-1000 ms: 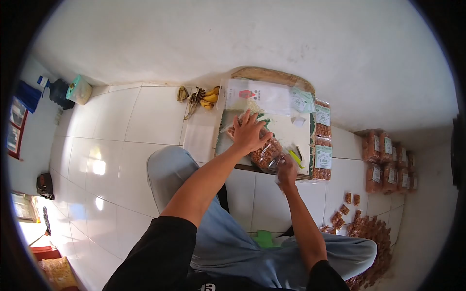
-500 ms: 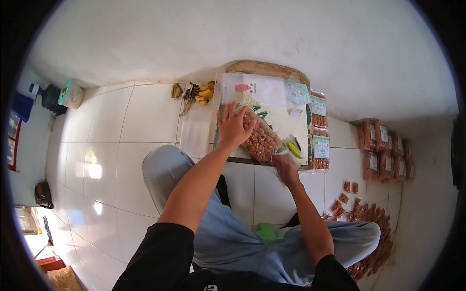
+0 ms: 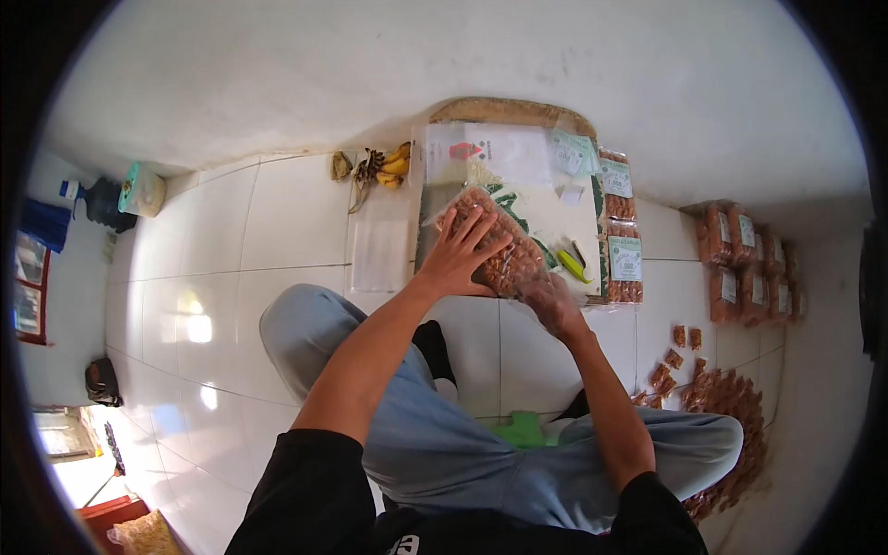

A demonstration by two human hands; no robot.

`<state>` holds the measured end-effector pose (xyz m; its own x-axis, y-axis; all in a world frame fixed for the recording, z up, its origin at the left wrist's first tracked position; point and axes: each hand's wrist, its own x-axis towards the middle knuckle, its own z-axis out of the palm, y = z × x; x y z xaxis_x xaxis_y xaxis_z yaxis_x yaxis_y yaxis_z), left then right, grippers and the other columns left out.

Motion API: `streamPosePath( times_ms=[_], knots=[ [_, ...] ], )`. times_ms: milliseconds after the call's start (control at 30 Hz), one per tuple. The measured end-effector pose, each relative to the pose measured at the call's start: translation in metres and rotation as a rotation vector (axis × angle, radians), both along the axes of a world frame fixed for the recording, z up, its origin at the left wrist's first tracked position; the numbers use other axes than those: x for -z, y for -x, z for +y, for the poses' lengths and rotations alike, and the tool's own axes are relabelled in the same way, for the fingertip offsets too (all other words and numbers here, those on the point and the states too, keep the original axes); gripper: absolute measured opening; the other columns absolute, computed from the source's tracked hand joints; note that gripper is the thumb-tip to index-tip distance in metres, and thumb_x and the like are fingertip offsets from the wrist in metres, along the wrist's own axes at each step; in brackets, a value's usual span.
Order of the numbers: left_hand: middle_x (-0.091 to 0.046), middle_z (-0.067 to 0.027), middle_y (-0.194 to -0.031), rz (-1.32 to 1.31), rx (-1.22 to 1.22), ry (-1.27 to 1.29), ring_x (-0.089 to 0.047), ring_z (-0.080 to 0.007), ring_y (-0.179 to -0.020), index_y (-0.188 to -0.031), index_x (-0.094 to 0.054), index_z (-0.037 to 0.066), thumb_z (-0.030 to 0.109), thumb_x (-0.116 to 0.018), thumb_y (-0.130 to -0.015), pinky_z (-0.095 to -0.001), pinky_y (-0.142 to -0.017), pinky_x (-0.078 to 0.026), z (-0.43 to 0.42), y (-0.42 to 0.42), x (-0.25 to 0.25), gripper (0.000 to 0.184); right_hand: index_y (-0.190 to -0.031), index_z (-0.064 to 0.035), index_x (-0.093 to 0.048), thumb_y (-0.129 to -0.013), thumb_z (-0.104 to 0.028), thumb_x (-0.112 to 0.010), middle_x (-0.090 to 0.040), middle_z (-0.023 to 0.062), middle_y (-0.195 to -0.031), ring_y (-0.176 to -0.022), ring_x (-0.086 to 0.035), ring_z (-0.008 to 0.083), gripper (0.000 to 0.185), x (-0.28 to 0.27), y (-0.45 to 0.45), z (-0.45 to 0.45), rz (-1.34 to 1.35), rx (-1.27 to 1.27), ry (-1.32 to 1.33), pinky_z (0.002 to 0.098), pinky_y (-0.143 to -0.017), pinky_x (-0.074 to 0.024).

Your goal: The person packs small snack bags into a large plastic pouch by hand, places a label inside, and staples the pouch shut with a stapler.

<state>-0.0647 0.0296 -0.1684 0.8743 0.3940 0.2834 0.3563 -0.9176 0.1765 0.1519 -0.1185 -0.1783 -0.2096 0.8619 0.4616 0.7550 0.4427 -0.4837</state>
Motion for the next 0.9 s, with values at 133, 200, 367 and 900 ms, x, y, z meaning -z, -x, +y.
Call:
streamPosePath(
  times_ms=[133,200,367,900],
  knots=[
    [-0.024,-0.0119,-0.157,-0.011,-0.022,-0.053,-0.017,-0.0353,-0.146,-0.148,-0.035,0.031,0.072,-0.076,-0.056,-0.0662,-0.115,-0.006,0.002,-0.004,0.007,0.109,-0.084,-0.006,-0.065,-0.077,-0.002,-0.07,-0.066,0.0088,-0.084,-0.077,-0.062,0.031,0.01,-0.009,0.008,0.001,-0.046,-0.044,0.123,0.041,-0.069,-0.0486],
    [-0.024,-0.0119,-0.157,-0.009,-0.021,-0.066,-0.018,-0.0357,-0.145,-0.148,-0.036,0.031,0.071,-0.076,-0.055,-0.0671,-0.114,-0.007,0.002,-0.008,0.007,0.109,-0.078,-0.0066,-0.063,-0.076,-0.004,-0.071,-0.064,0.0098,-0.077,-0.075,-0.062,0.0302,0.008,-0.002,0.016,-0.001,0.034,0.106,0.089,0.0418,-0.069,-0.0485],
    [-0.028,-0.0118,-0.155,-0.001,-0.046,-0.055,-0.02,-0.0353,-0.144,-0.146,-0.039,0.03,0.07,-0.079,-0.05,-0.0681,-0.114,-0.007,0.0,-0.011,0.005,0.112,-0.08,-0.0073,-0.06,-0.076,-0.002,-0.071,-0.062,0.0102,-0.073,-0.067,-0.061,0.031,0.013,0.013,0.03,-0.001,0.089,0.247,-0.053,0.0424,-0.06,-0.0475],
    [-0.028,-0.012,-0.155,0.079,-0.144,-0.013,-0.019,-0.0382,-0.144,-0.146,-0.041,0.025,0.057,-0.087,-0.048,-0.0693,-0.11,-0.01,-0.013,-0.026,-0.003,0.113,-0.09,-0.0134,-0.066,-0.069,-0.009,-0.068,-0.063,-0.0006,-0.092,-0.087,-0.06,0.0207,0.021,0.022,0.022,0.002,-0.036,0.138,-0.219,0.0369,-0.074,-0.0438]
  ],
)
